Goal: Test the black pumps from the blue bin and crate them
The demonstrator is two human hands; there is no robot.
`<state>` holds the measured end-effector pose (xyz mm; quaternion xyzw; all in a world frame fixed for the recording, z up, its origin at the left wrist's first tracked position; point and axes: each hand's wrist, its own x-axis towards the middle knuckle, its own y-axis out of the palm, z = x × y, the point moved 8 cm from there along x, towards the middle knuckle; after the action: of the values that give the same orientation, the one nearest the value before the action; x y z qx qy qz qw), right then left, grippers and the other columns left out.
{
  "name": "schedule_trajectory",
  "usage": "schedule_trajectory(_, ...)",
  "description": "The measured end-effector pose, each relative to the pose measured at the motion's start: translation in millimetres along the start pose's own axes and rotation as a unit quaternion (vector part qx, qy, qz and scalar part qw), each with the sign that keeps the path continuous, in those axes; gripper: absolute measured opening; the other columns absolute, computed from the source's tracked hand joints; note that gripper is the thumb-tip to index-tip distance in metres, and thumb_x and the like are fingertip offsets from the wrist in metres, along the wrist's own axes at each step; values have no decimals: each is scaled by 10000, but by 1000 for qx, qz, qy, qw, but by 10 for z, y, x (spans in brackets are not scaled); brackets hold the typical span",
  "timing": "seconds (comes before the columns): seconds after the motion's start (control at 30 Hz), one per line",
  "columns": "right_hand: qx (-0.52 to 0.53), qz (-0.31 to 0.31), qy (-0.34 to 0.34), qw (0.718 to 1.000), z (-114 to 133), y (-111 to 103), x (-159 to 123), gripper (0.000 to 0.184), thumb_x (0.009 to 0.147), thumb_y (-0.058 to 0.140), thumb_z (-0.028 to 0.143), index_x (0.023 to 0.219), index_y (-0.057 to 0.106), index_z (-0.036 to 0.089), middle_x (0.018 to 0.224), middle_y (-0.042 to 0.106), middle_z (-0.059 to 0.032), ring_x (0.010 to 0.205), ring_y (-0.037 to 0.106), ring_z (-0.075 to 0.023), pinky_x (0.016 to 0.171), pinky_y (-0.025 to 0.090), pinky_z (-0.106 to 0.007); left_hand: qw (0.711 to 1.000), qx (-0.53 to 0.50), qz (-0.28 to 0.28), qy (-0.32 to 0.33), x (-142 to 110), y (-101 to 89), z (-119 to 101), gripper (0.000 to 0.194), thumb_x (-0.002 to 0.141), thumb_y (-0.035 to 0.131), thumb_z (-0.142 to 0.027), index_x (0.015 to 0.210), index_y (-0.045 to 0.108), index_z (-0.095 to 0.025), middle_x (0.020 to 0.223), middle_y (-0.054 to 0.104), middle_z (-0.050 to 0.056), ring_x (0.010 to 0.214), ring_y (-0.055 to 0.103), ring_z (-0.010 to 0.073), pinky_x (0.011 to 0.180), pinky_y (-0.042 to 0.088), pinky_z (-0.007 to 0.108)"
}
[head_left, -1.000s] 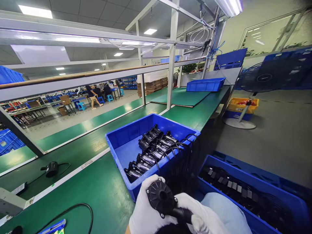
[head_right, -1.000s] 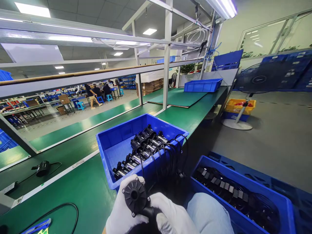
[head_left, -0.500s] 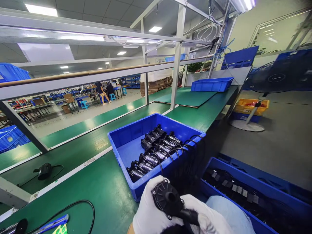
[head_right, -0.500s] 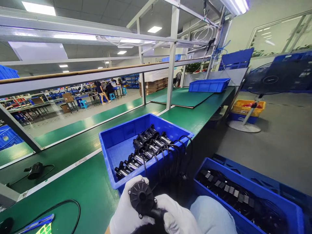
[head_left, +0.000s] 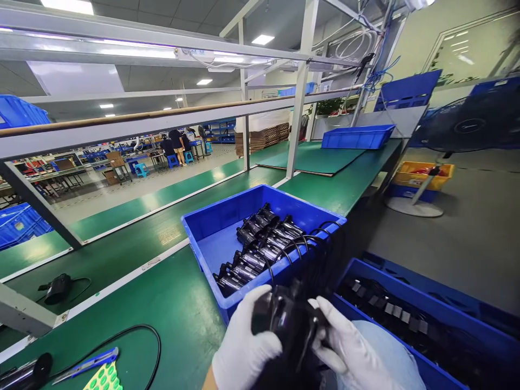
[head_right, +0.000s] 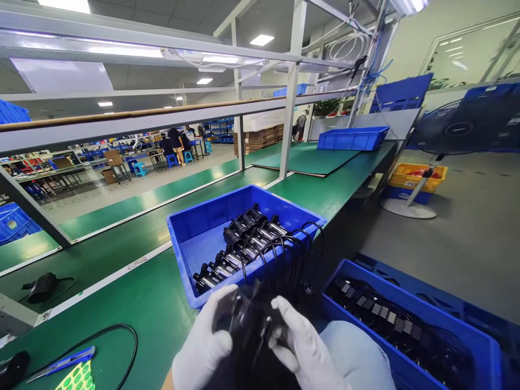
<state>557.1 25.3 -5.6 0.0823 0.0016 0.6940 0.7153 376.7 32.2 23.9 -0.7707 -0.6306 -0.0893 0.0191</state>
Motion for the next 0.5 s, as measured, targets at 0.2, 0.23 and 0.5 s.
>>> schedule_trajectory(0.2, 148, 24, 111, 982, -134, 66, 224, 558, 646, 827, 603, 1102, 712, 304, 517, 508, 69, 344, 271, -23, 342, 283, -118, 994, -6, -102, 27, -205, -259, -177, 562, 943, 430, -650, 1201, 670, -213, 1175, 707, 125, 1036, 667, 258, 1013, 494, 430)
schedule_trajectory(0.23, 142, 18, 110, 984, -69, 83, 237, 538, 651, 816, 618, 1067, 718, 292, 529, 516, 62, 353, 288, -28, 341, 279, -116, 992, 19, -118, 32, -244, -225, -201, 525, 947, 446, -627, 1188, 684, -226, 1203, 703, 121, 1090, 652, 267, 1043, 474, 424)
schedule_trajectory(0.5, -75, 146, -4, 986, 967, 542, -57, 664, 822, 512, 812, 629, 605, 184, 657, 587, -27, 618, 568, -138, 593, 539, -224, 988, -132, -79, -32, -152, 232, -93, 816, 588, 913, -478, 1291, 591, -216, 1132, 702, 85, 1012, 659, 268, 931, 514, 365)
